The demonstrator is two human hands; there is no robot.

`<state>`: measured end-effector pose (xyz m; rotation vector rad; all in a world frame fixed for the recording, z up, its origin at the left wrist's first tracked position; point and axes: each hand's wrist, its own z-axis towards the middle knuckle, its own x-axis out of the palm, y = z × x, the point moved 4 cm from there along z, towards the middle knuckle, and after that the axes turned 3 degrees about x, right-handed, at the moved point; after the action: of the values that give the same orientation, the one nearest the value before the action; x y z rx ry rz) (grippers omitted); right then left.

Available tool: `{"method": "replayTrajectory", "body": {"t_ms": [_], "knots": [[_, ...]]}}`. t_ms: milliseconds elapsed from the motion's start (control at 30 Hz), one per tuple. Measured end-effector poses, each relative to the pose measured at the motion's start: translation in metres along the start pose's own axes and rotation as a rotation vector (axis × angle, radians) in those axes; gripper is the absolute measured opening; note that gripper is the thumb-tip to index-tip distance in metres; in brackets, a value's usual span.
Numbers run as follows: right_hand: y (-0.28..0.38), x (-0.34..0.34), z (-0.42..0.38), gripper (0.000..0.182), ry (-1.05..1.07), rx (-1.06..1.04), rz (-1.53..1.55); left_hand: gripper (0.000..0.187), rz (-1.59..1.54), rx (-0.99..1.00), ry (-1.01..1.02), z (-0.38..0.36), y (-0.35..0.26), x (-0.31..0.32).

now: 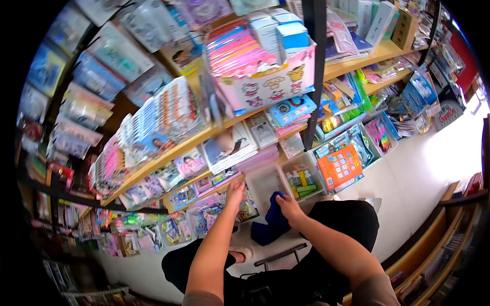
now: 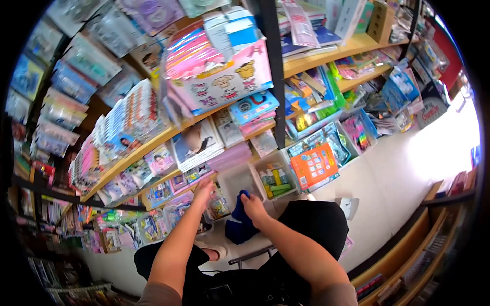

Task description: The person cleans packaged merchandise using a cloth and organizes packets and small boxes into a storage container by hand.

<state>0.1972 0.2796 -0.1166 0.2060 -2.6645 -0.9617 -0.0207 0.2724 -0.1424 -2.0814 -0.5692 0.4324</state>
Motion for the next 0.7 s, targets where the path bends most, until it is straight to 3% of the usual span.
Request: {"method": "replayTrajectory", "body": {"t_ms": [100, 267, 400, 700], "knots": [[-0.002, 0.0, -0.005, 0.032, -0.006, -0.001, 0.023, 0.026, -0.043, 0.079, -0.096, 0.052, -0.011, 0.032], [0.004, 0.002, -0.014, 0.031, 0.028, 0.041, -0.036, 0.028, -0.283, -0.006, -0.256, 0.103, -0.025, 0.056], [0.016, 0.008, -0.022, 0.03, 0.001, 0.058, -0.061, 0.021, -0.293, -0.012, -0.114, 0.129, -0.02, 0.062], [0.009, 0.007, -0.019, 0.031, -0.022, 0.06, -0.116, 0.016, -0.171, -0.06, -0.083, 0.129, -0.041, 0.065]]}}
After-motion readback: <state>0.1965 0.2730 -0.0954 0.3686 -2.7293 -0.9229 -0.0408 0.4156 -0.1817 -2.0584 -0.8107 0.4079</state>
